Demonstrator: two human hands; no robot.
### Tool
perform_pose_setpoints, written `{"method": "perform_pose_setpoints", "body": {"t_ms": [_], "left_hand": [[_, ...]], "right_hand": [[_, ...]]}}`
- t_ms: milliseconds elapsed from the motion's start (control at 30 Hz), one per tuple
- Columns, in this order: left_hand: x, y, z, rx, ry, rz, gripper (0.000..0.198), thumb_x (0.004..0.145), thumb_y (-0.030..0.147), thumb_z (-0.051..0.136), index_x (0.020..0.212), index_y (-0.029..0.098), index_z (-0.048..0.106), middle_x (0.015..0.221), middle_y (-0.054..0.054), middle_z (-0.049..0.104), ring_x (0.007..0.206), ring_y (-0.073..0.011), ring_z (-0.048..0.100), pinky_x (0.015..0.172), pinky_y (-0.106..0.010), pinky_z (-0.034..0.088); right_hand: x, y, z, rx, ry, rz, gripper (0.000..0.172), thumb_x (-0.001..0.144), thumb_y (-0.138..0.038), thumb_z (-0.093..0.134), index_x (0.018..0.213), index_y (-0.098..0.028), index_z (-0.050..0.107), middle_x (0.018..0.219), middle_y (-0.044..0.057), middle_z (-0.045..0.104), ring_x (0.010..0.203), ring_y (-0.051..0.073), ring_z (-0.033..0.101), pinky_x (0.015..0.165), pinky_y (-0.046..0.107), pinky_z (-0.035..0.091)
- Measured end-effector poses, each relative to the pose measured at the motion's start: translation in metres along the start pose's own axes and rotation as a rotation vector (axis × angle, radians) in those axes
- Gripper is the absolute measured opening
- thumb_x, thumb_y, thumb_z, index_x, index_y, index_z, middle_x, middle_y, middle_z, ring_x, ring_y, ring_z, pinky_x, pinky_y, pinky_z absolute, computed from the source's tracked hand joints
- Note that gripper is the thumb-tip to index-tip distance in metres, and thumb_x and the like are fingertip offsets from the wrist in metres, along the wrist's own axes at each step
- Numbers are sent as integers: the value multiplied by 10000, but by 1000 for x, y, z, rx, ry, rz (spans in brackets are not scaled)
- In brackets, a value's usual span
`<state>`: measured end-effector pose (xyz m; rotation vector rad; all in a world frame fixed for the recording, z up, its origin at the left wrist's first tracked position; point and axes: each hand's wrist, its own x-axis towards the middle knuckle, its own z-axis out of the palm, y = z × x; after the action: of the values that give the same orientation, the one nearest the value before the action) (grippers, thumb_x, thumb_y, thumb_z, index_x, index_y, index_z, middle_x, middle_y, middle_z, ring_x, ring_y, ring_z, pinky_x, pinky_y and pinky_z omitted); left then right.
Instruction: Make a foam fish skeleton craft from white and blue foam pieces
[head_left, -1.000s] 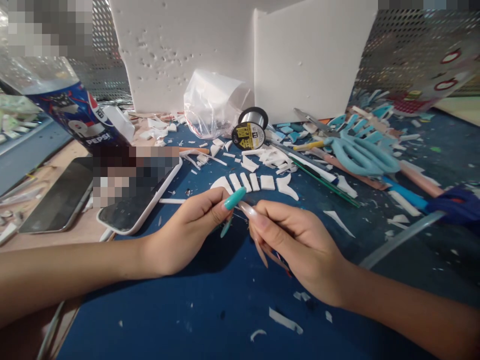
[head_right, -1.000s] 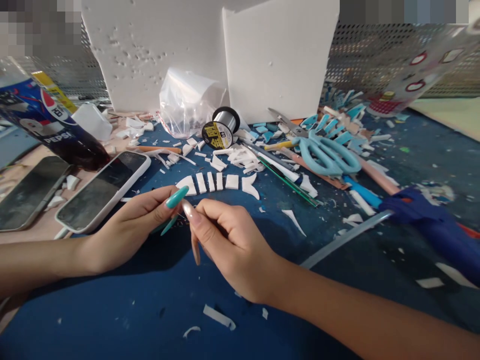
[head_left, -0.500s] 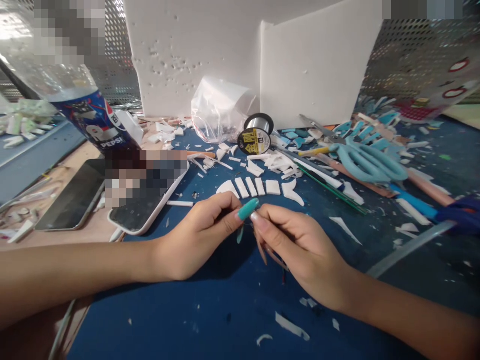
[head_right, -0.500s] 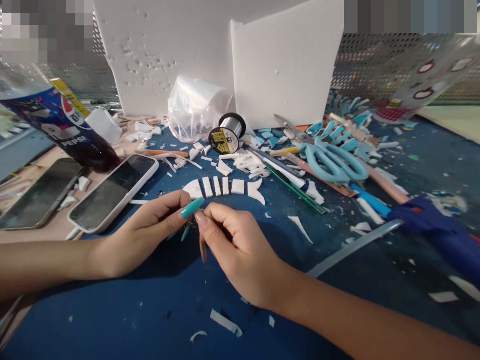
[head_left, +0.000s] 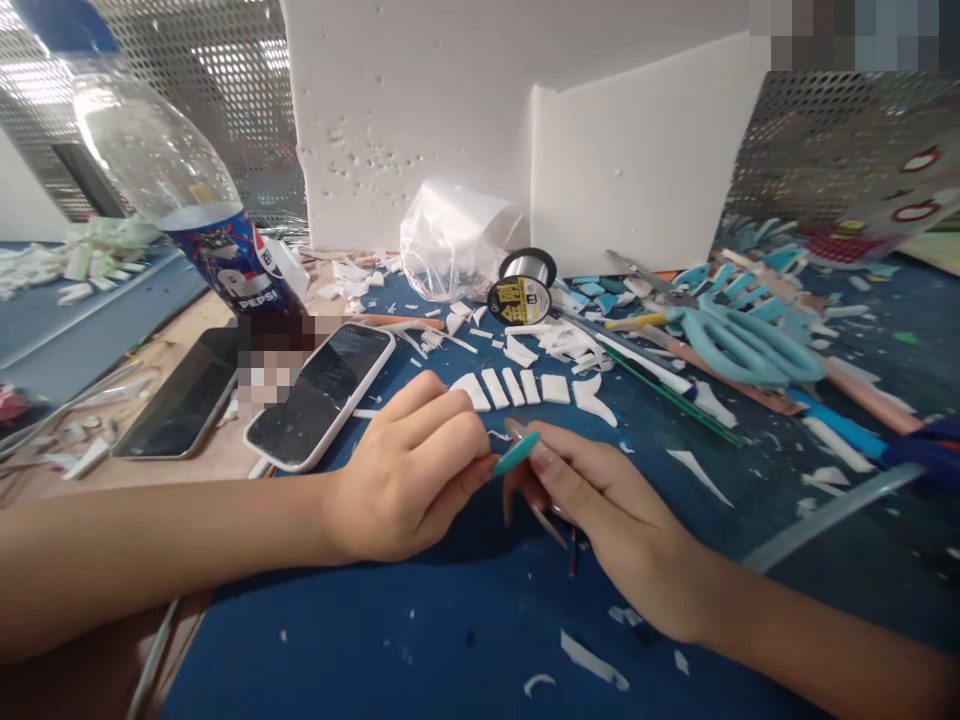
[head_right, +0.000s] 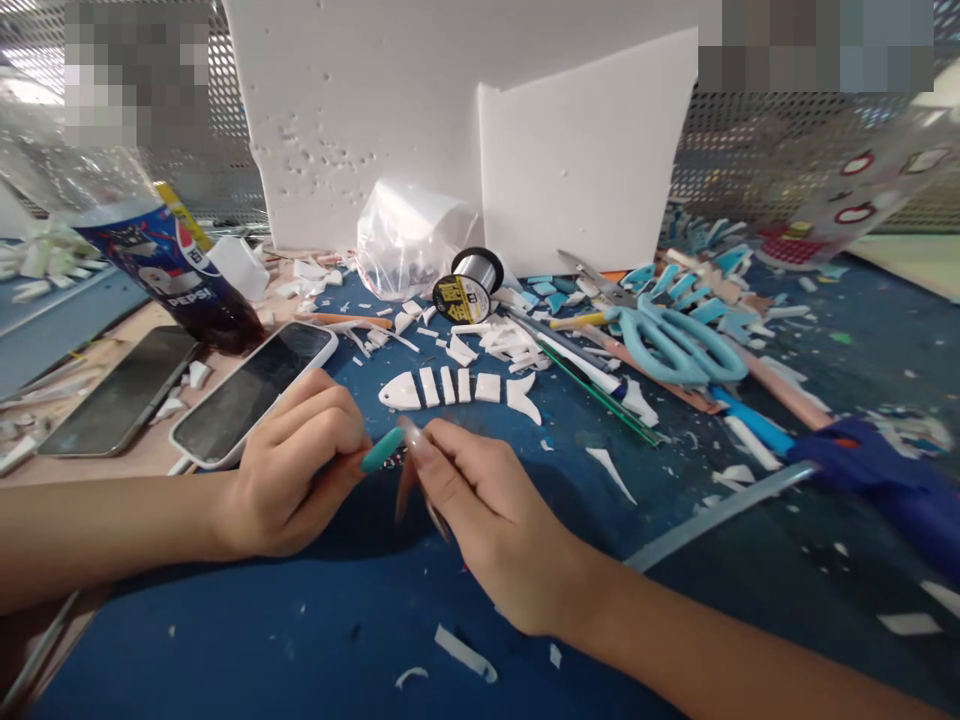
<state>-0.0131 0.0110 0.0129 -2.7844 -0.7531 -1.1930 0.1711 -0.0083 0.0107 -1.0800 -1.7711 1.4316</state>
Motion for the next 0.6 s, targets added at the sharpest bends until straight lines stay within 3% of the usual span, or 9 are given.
{"method": "perform_pose_setpoints", "body": {"t_ms": [233, 300, 433, 600], "left_hand": [[0, 2, 4, 43, 83, 51, 208, 896, 102, 360, 706, 184, 382, 598, -5, 440, 561, -135, 350, 547, -293, 318], [0, 2, 5, 49, 82, 40, 208, 888, 96, 373, 702, 188, 371, 600, -3, 436, 563, -135, 350, 551, -294, 317], [-1, 3, 5, 50, 64, 21, 211, 870, 89, 400, 697, 197, 346, 602, 4, 406, 572, -138, 327, 548, -294, 302], [-1, 1, 7, -19, 26, -58, 196, 860, 74, 400, 714, 192, 343, 633, 2, 390, 594, -138, 307, 559, -291, 293]], "right_hand": [[0, 5, -1, 83, -33, -40, 311, 944, -417, 354, 847, -192, 545, 601, -42, 371, 512, 82, 329, 454, 225, 275], [2, 5, -1, 74, -28, -61, 305, 935, -411, 384, 806, -191, 552, 606, -41, 366, 504, 79, 308, 444, 226, 257], [3, 2, -2, 20, -10, -128, 315, 909, -388, 457, 683, -183, 534, 629, -27, 438, 575, 86, 404, 516, 229, 311], [2, 2, -1, 78, 4, -62, 308, 905, -352, 479, 649, -185, 517, 564, -46, 438, 492, 69, 409, 476, 214, 327]]}}
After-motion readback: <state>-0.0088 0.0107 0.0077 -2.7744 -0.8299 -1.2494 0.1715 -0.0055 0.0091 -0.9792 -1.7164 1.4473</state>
